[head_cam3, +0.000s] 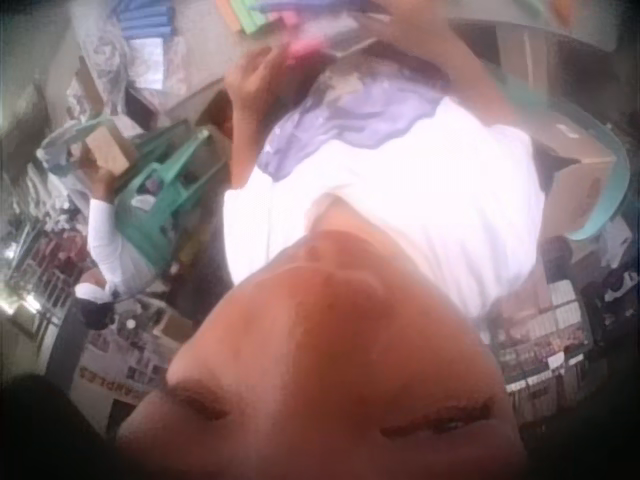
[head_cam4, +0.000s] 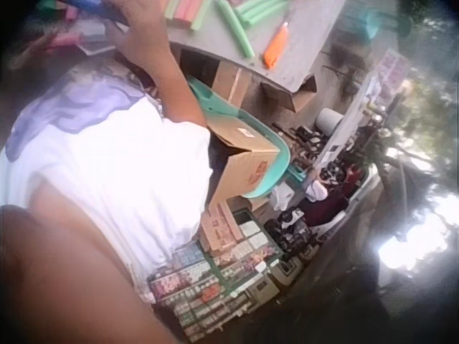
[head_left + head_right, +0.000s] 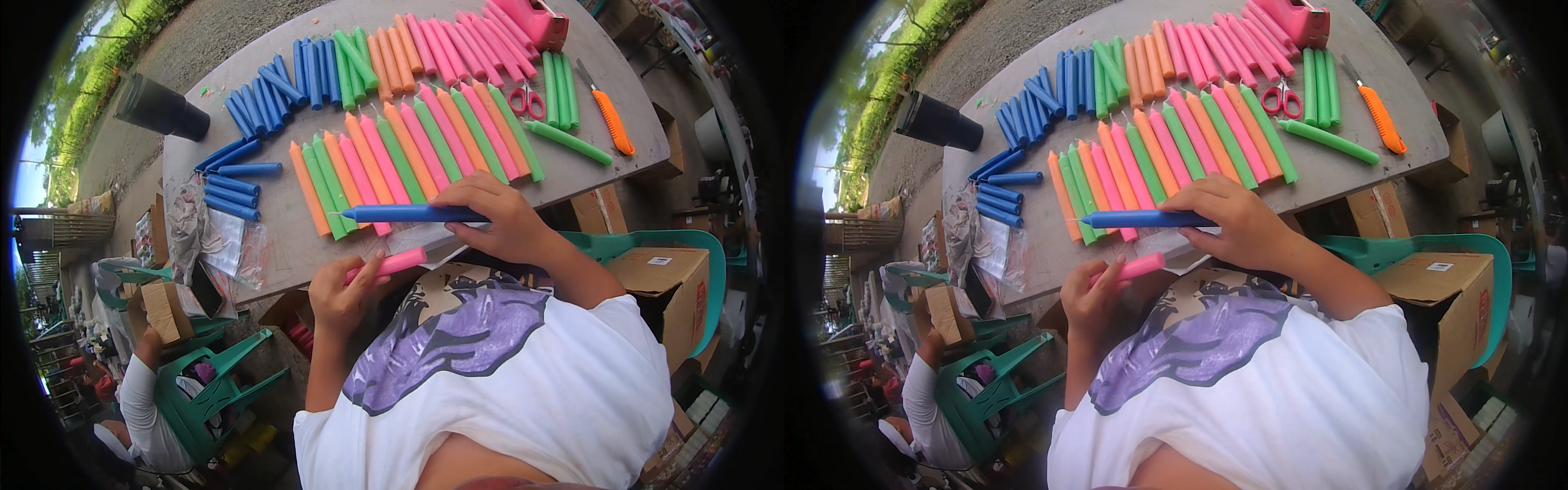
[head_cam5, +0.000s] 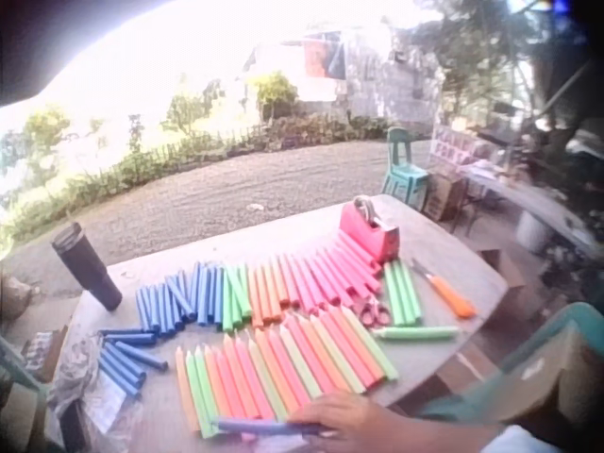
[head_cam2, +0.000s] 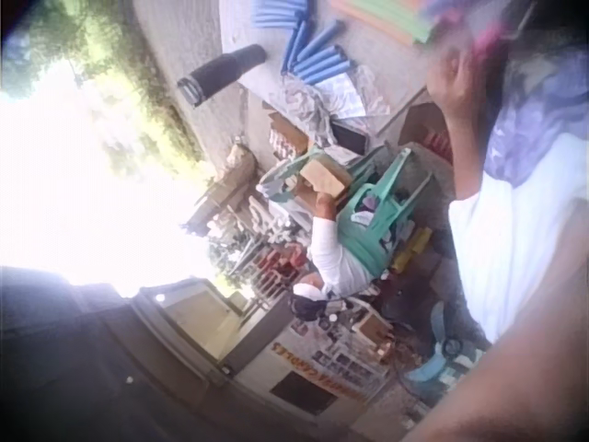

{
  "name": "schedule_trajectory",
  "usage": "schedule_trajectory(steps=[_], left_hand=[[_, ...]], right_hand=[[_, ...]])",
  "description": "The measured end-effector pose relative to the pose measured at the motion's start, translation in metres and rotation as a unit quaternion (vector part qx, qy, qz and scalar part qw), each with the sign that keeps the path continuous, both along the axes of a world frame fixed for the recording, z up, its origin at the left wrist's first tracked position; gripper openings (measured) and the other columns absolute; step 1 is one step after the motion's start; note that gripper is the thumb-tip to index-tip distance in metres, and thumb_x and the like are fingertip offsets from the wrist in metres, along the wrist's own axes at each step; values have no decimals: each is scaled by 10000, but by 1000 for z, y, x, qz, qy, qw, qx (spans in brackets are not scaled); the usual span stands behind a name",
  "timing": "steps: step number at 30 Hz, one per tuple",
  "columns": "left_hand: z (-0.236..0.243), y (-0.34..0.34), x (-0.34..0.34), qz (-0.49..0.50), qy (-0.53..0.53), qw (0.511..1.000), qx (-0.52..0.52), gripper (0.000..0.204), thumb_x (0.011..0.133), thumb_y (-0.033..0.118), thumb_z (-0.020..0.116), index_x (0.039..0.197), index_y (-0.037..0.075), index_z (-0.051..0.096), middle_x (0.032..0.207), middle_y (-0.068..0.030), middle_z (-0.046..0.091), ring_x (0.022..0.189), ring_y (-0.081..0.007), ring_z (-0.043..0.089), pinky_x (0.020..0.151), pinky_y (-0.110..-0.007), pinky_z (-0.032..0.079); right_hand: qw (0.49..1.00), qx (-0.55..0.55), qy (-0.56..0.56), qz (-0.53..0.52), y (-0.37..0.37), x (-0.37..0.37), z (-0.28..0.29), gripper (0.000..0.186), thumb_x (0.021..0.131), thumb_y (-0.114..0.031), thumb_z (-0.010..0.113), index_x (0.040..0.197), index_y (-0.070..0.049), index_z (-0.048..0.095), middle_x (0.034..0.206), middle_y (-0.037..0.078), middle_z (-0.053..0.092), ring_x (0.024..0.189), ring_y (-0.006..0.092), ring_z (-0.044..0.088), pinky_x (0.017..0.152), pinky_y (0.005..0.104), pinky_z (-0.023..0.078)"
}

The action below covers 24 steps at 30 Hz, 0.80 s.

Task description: The person arranges colorful cylindrical candles on a table, then uses an orange utility knife to cut the candles into shorter pieces. The person repeatedly picks up candles, positions them, and slices them, placing the cut pieces back on the table.

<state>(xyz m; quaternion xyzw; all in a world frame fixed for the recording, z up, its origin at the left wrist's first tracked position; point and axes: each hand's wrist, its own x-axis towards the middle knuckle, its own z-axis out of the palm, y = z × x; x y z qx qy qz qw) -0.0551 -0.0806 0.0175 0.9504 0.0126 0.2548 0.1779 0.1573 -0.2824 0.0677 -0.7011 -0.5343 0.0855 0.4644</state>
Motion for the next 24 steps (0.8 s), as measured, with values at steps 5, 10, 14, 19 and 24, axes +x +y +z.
schedule_trajectory(steps=[5, 10, 14, 19, 24], left_hand=[[13, -59, 79, -143, -29, 989, 27, 538, 741, 149, 739, 1270, 105, 650, 1058, -67, 602, 873, -220, 624, 713, -342, 522], [23, -127, 150, -288, -12, 957, -3, 535, 776, 76, 625, 1310, 59, 594, 1179, -99, 584, 979, -247, 634, 782, -364, 544], [8, -173, 194, -316, -38, 948, -20, 523, 774, 51, 647, 1295, 64, 604, 1153, -105, 592, 984, -267, 641, 791, -366, 548], [-11, -202, 223, -252, -20, 967, -7, 484, 787, 53, 629, 1271, 61, 618, 1241, -133, 573, 1120, -316, 586, 974, -442, 466], [-17, -212, 239, -166, -40, 981, 87, 431, 815, 110, 622, 1244, 153, 638, 1346, -119, 553, 1196, -314, 548, 1010, -488, 430]], right_hand=[[981, -47, -66, -176, -90, 43, 8, 337, 760, -1, 753, 1084, -86, 711, 1032, 58, 712, 1003, 249, 600, 908, 359, 472], [959, -58, 55, -272, -176, 70, -8, 310, 760, 19, 731, 1058, -68, 725, 1044, 53, 713, 1009, 238, 586, 918, 356, 472], [946, -104, 60, -301, -209, 86, -16, 320, 791, 63, 640, 1070, -69, 724, 1053, 63, 710, 1033, 248, 585, 939, 353, 471], [955, -78, 39, -282, -224, 116, -36, 377, 804, 106, 524, 1078, -66, 719, 1083, 74, 704, 1087, 255, 584, 970, 351, 466], [969, 18, 81, -233, -218, 130, -51, 335, 844, 94, 504, 1081, -38, 700, 1113, 111, 690, 1103, 262, 592, 987, 348, 460]])
